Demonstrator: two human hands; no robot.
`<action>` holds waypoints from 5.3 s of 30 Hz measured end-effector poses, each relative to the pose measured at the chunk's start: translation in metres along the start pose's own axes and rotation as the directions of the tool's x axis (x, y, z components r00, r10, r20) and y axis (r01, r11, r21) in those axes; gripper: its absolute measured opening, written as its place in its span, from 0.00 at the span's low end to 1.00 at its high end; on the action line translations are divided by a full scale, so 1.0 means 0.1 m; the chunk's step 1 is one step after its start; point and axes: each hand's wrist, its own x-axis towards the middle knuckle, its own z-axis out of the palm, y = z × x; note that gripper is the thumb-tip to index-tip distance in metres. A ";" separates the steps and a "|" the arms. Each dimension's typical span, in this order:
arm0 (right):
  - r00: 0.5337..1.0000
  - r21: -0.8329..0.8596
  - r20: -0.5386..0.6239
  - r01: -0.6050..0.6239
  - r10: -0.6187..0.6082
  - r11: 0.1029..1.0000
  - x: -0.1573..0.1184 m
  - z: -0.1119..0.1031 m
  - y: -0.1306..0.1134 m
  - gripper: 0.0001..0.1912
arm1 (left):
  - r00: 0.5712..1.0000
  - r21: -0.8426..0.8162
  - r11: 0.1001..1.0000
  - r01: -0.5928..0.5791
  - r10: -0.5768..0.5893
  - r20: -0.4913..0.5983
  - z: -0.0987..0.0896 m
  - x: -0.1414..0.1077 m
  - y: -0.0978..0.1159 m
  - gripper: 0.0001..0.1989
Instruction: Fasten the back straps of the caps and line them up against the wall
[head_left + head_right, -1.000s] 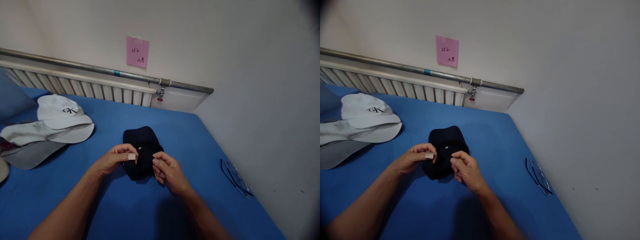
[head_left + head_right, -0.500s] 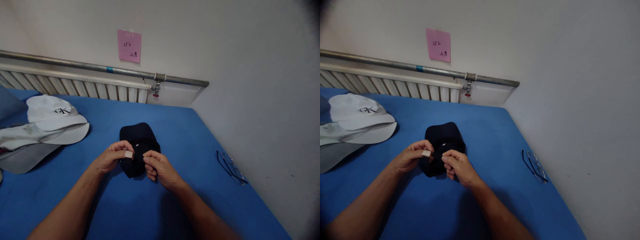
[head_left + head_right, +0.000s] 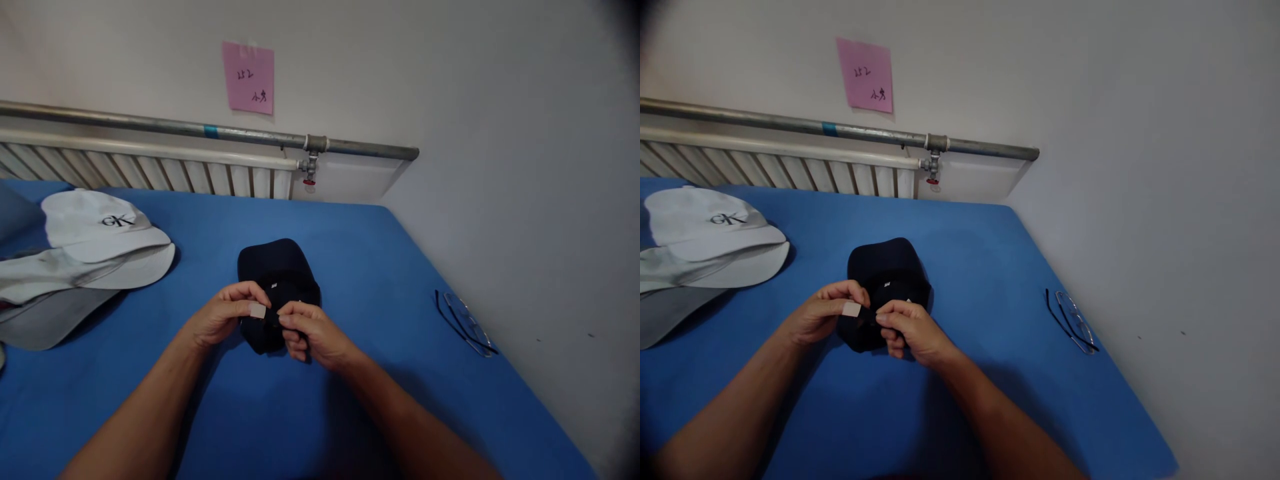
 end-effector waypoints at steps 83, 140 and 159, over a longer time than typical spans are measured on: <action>0.810 -0.856 0.115 0.375 -0.575 0.357 -0.25 0.14 -0.17 0.03 | 0.932 0.337 0.941 0.011 -0.132 0.338 -0.05 -0.11 0.24 0.11; 0.923 -0.922 0.091 0.220 -0.375 0.318 -0.19 0.14 -0.11 0.08 | 0.918 0.522 0.849 0.079 -0.267 0.295 0.03 -0.10 0.23 0.12; 0.954 -0.841 0.009 0.169 -0.298 0.514 -0.17 0.08 -0.09 0.12 | 0.945 0.512 0.858 0.038 -0.197 0.261 -0.03 -0.12 0.25 0.12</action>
